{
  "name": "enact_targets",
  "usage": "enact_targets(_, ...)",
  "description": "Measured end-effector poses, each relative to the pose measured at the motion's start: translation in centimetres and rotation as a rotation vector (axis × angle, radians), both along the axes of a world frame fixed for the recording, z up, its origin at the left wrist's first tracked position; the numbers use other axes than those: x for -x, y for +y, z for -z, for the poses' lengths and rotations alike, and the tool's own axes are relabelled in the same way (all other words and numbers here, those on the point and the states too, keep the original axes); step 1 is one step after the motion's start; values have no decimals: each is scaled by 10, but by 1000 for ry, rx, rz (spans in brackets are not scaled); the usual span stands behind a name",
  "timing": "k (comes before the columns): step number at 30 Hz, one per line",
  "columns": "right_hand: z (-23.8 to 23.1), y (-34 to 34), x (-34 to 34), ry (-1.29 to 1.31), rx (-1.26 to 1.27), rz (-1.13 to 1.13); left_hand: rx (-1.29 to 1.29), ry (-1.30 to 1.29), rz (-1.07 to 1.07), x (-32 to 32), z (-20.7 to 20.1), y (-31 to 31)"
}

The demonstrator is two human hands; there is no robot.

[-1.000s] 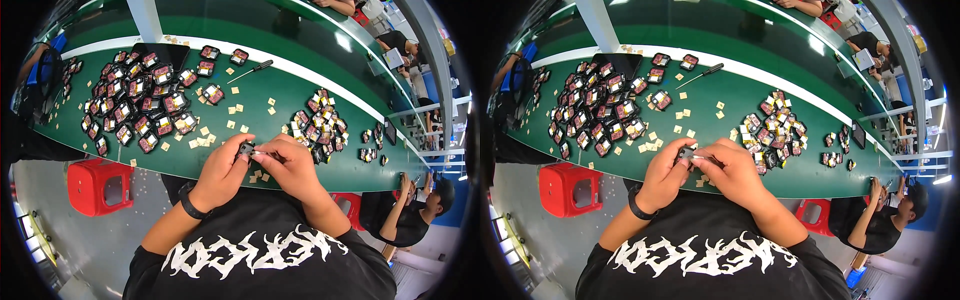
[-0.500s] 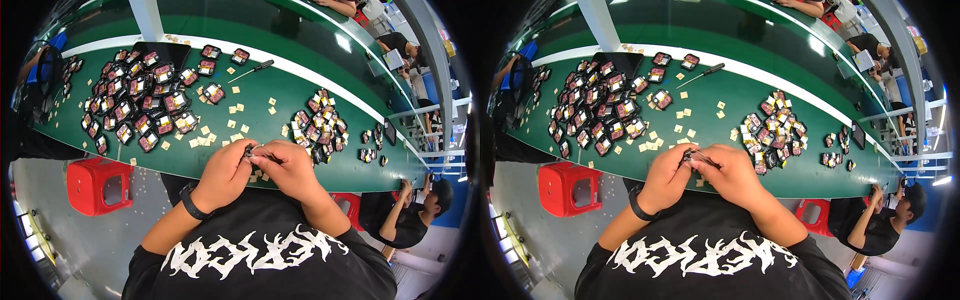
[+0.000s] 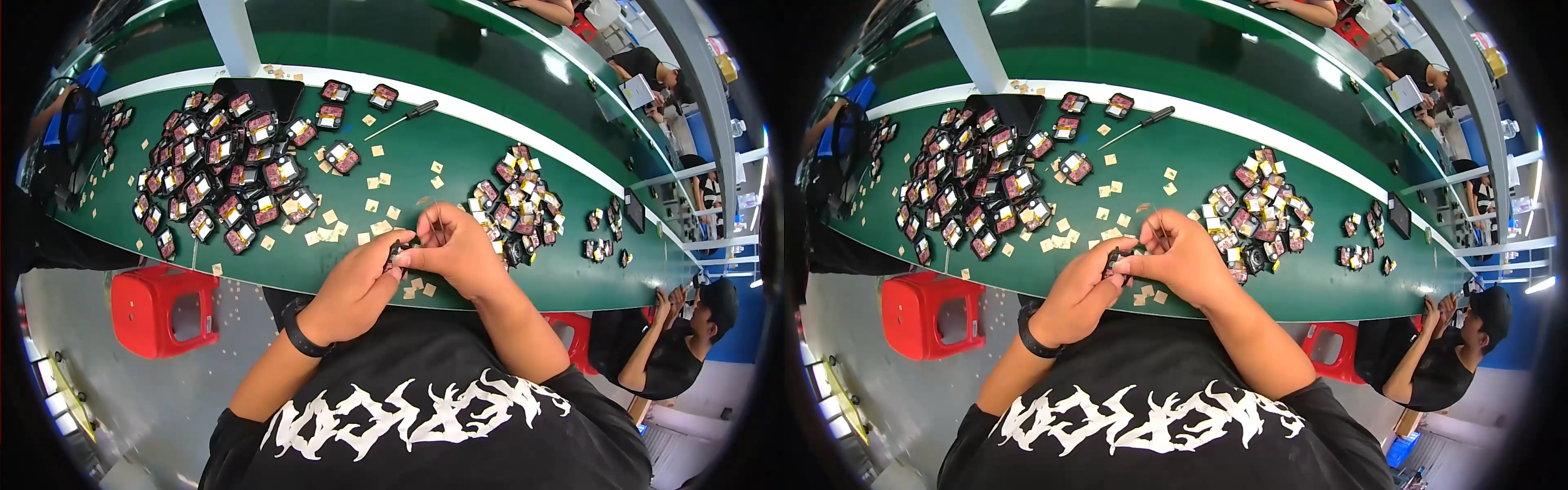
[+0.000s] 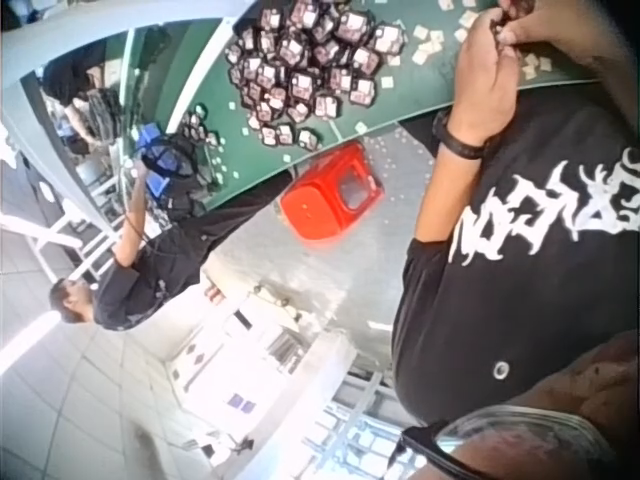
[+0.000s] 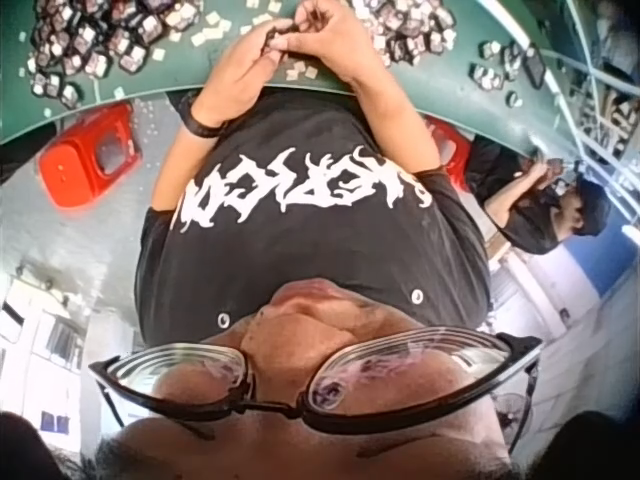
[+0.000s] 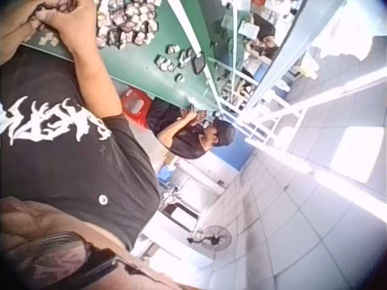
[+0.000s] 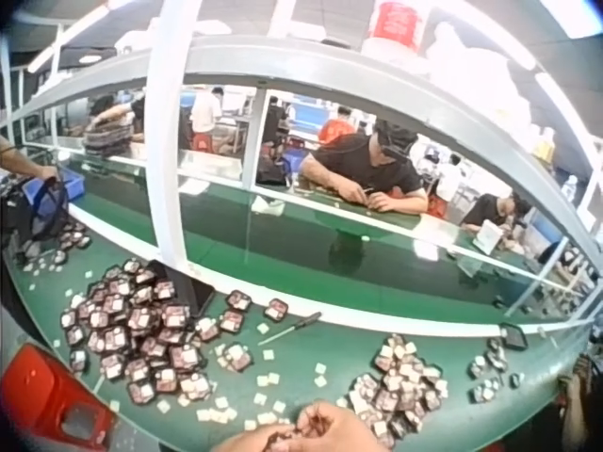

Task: The recorder is assembling small electronic components, specifically attaching small square pads to larger battery or circuit units using tweezers.

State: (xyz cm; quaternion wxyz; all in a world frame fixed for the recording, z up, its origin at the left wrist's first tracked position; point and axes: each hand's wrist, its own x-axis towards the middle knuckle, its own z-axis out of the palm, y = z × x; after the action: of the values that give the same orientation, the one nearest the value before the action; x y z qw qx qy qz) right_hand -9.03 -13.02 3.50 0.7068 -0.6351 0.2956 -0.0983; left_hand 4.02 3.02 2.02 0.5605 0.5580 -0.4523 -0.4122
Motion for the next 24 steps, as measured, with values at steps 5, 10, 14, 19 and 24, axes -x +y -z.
enact_targets(5,-6,0,-2,85,-175,-85,-12,106,19,-1,5,4)
enact_targets(10,-11,7,-4,44,-211,-95,-67,399,-58,5,3,3)
enact_targets(14,-18,11,3,91,-321,-9,-58,465,-126,7,5,2)
enact_targets(19,-19,10,9,94,-273,-26,-71,315,-165,11,2,1)
enact_targets(24,-13,4,17,66,-68,-44,-60,289,-142,8,8,3)
